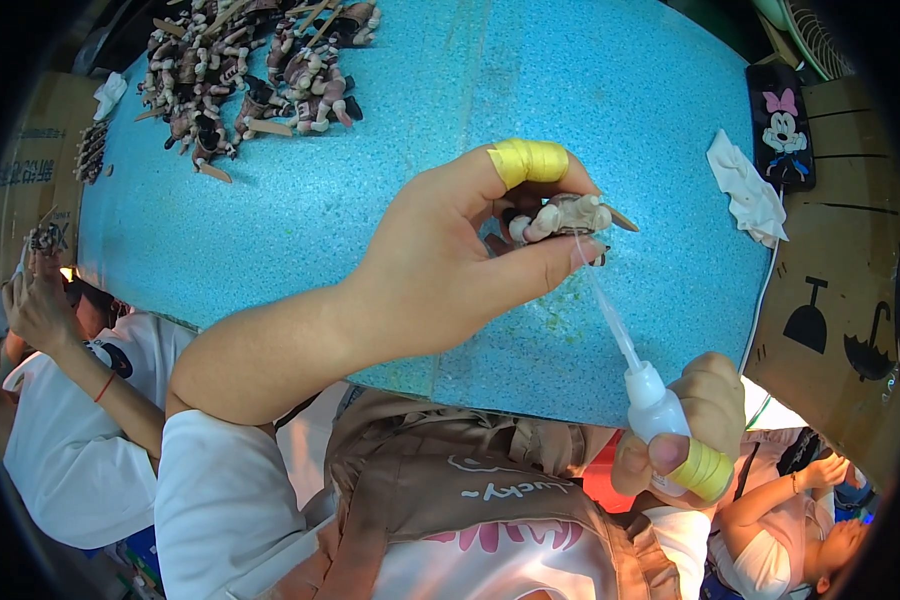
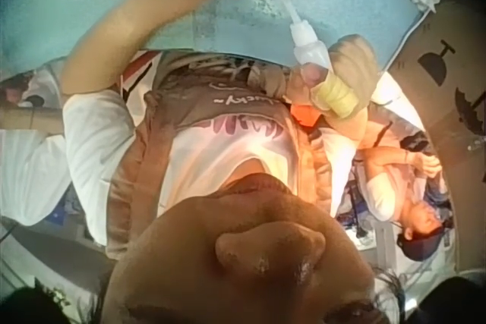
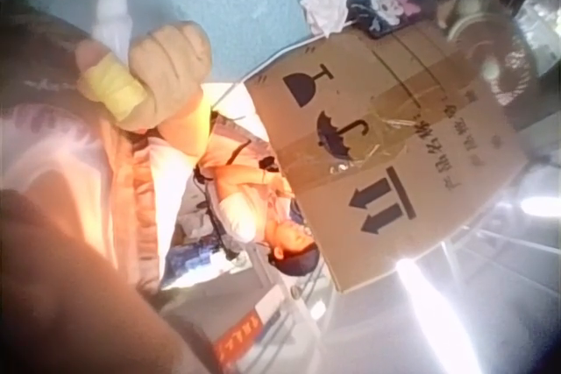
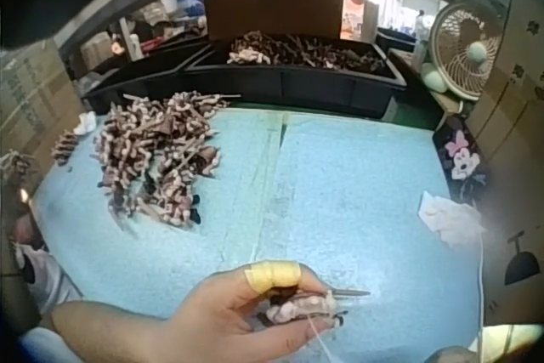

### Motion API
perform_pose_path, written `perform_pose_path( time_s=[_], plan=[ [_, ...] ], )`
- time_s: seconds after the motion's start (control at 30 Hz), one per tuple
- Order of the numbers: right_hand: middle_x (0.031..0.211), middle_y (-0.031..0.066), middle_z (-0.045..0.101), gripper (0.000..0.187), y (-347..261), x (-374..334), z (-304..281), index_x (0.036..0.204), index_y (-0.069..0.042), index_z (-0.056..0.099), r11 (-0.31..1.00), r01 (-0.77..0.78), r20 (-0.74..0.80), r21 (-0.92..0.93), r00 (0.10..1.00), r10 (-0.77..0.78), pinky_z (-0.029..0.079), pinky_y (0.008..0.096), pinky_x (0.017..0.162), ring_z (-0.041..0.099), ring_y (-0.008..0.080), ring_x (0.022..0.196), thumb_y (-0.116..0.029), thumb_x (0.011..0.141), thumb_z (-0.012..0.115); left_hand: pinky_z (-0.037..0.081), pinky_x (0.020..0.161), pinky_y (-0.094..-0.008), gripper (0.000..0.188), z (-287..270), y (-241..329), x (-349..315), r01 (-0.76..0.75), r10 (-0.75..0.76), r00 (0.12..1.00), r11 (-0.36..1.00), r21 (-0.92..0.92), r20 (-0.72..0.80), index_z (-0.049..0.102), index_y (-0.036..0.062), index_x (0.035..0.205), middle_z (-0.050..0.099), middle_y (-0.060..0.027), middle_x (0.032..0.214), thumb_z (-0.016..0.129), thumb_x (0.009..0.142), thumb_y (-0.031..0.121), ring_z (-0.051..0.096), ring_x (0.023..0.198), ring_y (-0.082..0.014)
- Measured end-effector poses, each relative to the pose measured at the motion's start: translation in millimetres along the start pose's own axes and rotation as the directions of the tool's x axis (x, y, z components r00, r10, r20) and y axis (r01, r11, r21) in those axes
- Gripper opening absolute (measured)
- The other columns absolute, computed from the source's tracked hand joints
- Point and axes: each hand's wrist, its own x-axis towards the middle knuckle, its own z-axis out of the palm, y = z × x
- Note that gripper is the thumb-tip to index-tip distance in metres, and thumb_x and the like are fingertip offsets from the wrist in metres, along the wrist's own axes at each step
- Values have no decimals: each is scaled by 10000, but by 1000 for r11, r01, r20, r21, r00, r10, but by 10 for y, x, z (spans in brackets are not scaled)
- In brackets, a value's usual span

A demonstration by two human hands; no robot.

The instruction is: The person assembles small figurines by applying glue from a squeeze bottle onto figurine parts, attaching the pieces together by hand, and placing the assembled figurines on the table.

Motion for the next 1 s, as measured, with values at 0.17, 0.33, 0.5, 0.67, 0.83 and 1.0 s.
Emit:
perform_pose_path(
  time_s=[0.17, 0.33, 0.5, 0.67, 0.83, 1.0],
  plan=[
    [524, -46, 348, 147, 2, 14, -8, 805, -215, 546, 999, -49, 30, -8, 998, 49, 209, 262, 406, 294, 111, 401, -174, 745, 674, 441, 792, -241, 344, -39, -21, -21, -14, 14, 1000, 1000, -3, -9, 494, 15, 1104, 555, -52, 983, 626, 790, -34, 532, 904, -104],
    [576, 1, 428, 108, 140, 18, -114, 837, -112, 541, 996, 57, 10, -61, 998, -57, 249, 255, 421, 353, 107, 437, -79, 761, 610, 442, 795, -240, 338, -35, -31, 9, -54, 55, 998, 995, -81, 9, 491, 12, 1109, 557, -53, 983, 614, 798, -35, 536, 908, -110],
    [838, 80, 571, 223, 354, 228, 106, 965, 23, 526, 626, -517, -132, 584, 701, 701, 405, 225, 618, 513, 131, 698, -96, 794, 604, 444, 810, -252, 339, -31, -61, 6, 13, -20, 999, 986, -167, -42, 479, 6, 1122, 570, -74, 1002, 598, 807, -25, 544, 912, -126],
    [869, 33, 562, 257, 773, 137, 48, 1006, -62, 559, 724, -526, -62, 445, 789, 611, 376, 307, 812, 510, 163, 896, -155, 778, 633, 440, 822, -258, 325, 123, -99, 29, 84, -92, 995, 984, -156, -47, 474, -15, 1126, 574, -77, 993, 587, 822, -2, 549, 921, -134],
    [954, 140, 562, 366, 857, 46, 168, 1015, -59, 529, 837, -484, -157, -255, 875, 458, 353, 403, 852, 518, 299, 940, -167, 696, 671, 446, 812, -260, 320, 80, -192, -5, 24, -26, 999, 998, -64, -24, 474, -10, 1132, 583, -94, 1001, 579, 831, 20, 556, 897, -137],
    [963, 89, 555, 441, 511, -107, -123, 1059, -79, 519, 881, -328, -473, -340, 869, 142, 358, 385, 833, 523, 284, 949, -170, 666, 697, 459, 744, -252, 293, 184, -283, 88, 8, -8, 1000, 1000, -2, -23, 480, 3, 1122, 589, -95, 999, 568, 849, 61, 563, 829, -127]
  ],
)
